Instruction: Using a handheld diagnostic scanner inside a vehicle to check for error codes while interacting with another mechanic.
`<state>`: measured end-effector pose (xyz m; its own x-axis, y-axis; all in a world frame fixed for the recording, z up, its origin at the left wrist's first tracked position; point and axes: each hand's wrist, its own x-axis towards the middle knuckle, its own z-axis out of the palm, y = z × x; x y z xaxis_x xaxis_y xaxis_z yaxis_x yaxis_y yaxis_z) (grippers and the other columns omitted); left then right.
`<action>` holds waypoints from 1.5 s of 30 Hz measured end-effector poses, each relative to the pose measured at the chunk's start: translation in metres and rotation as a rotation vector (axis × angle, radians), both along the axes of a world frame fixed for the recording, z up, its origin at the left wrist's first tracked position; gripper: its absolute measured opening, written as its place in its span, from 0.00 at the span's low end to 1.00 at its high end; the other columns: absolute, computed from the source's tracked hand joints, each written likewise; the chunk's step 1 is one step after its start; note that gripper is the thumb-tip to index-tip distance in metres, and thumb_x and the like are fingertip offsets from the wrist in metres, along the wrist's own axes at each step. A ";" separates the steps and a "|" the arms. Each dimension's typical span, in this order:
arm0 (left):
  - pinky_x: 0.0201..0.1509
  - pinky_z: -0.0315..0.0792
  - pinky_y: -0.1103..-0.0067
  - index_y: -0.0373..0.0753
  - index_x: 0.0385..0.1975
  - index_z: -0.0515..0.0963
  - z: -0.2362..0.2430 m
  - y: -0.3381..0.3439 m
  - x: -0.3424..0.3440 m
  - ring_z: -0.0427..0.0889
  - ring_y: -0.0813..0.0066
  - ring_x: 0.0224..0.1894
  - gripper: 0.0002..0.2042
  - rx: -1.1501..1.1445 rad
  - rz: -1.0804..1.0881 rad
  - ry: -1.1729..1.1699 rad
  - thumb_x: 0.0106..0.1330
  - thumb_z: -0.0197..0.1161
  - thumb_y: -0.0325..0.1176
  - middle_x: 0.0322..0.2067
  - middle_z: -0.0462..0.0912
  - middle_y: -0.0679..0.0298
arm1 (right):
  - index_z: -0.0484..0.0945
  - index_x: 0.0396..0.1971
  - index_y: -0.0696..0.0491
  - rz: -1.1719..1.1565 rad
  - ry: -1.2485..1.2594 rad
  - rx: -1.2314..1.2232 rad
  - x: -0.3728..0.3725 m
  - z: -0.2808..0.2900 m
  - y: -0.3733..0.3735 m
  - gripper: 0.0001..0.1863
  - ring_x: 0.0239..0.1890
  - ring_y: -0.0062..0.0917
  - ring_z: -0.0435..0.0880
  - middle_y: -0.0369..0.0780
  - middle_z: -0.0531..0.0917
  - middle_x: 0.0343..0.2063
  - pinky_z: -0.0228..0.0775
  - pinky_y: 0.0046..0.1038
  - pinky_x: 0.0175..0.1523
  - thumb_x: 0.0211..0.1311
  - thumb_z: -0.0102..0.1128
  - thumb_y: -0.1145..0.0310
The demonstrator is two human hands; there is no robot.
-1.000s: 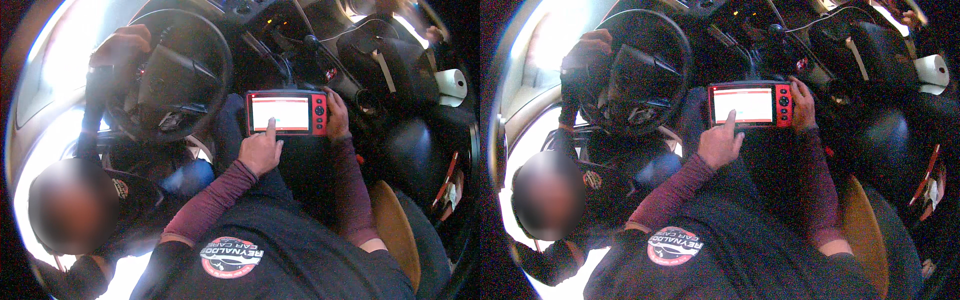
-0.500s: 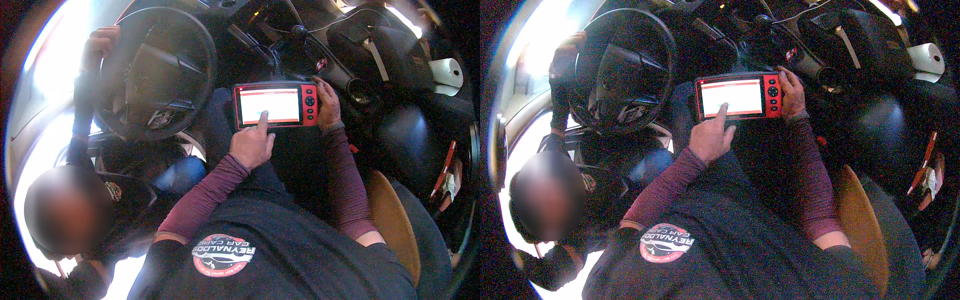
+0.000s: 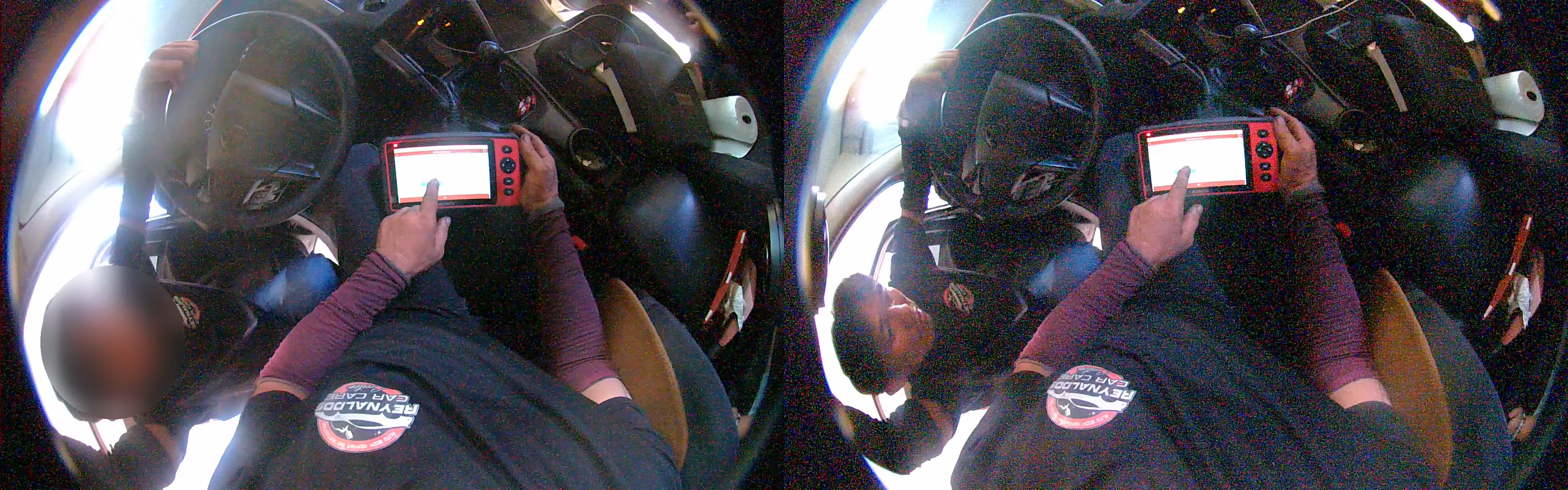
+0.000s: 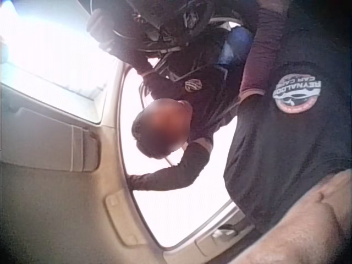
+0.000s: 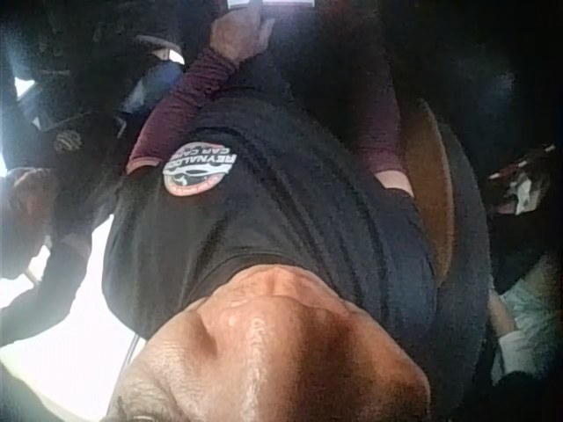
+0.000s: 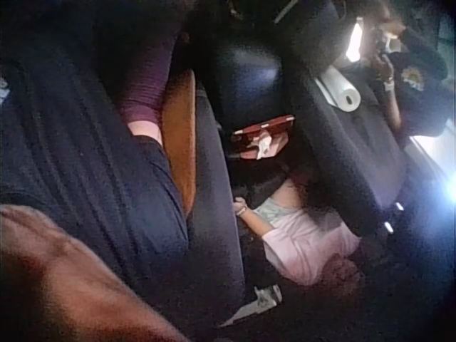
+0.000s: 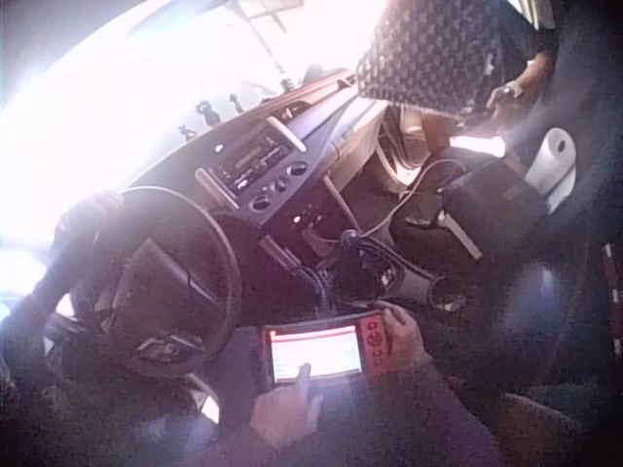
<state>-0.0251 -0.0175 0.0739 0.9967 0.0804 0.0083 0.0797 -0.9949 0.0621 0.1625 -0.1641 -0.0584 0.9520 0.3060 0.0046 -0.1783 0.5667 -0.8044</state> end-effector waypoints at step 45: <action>0.33 0.79 0.63 0.29 0.67 0.57 0.002 -0.016 0.017 0.84 0.54 0.28 0.34 0.048 -0.031 0.193 0.65 0.58 0.41 0.25 0.83 0.52 | 0.73 0.57 0.61 -0.022 -0.041 -0.103 0.003 -0.005 0.002 0.22 0.49 0.21 0.80 0.40 0.81 0.48 0.70 0.23 0.57 0.75 0.46 0.59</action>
